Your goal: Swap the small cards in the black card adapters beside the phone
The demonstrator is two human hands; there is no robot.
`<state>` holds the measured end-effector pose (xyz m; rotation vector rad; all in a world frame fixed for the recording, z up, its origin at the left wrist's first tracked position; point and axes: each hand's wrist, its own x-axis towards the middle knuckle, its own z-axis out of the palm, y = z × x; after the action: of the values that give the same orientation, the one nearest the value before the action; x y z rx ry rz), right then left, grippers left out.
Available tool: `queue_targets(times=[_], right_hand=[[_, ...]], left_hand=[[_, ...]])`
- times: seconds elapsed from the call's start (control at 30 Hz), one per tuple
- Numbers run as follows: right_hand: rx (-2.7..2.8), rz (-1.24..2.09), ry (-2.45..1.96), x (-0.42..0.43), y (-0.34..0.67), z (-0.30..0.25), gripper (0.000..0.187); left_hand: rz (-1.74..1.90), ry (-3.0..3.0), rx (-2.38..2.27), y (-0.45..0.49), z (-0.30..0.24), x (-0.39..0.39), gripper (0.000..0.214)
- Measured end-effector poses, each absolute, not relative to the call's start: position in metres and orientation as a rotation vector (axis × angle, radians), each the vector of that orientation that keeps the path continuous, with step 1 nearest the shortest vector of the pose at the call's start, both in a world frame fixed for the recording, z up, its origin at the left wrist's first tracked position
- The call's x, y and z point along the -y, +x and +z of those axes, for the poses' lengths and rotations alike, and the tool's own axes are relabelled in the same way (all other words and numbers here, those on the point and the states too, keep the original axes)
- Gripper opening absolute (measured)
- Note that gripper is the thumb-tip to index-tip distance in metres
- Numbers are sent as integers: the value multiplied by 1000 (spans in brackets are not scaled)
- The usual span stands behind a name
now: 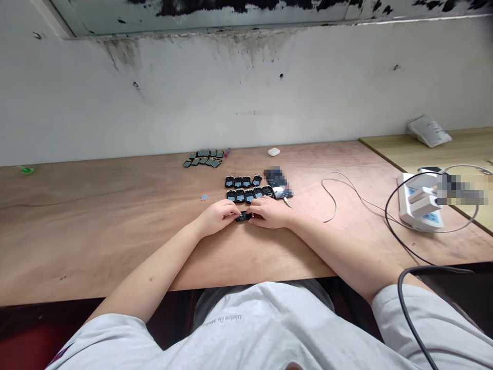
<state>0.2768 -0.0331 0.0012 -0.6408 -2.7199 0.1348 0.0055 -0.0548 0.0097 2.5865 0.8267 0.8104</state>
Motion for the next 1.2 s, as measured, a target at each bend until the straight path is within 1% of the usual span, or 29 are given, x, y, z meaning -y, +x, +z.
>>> queue_targets(times=[0.4, 1.03, 1.2], right_hand=[[2721, 133, -650, 33, 277, 1, 22], [2708, 141, -665, 32, 278, 0, 21], [2703, 150, -675, 32, 278, 0, 21]], left_hand=[[766, 2593, -839, 7, 13, 57, 18], [880, 2585, -829, 8, 5, 53, 19], [788, 2537, -851, 8, 11, 57, 20]])
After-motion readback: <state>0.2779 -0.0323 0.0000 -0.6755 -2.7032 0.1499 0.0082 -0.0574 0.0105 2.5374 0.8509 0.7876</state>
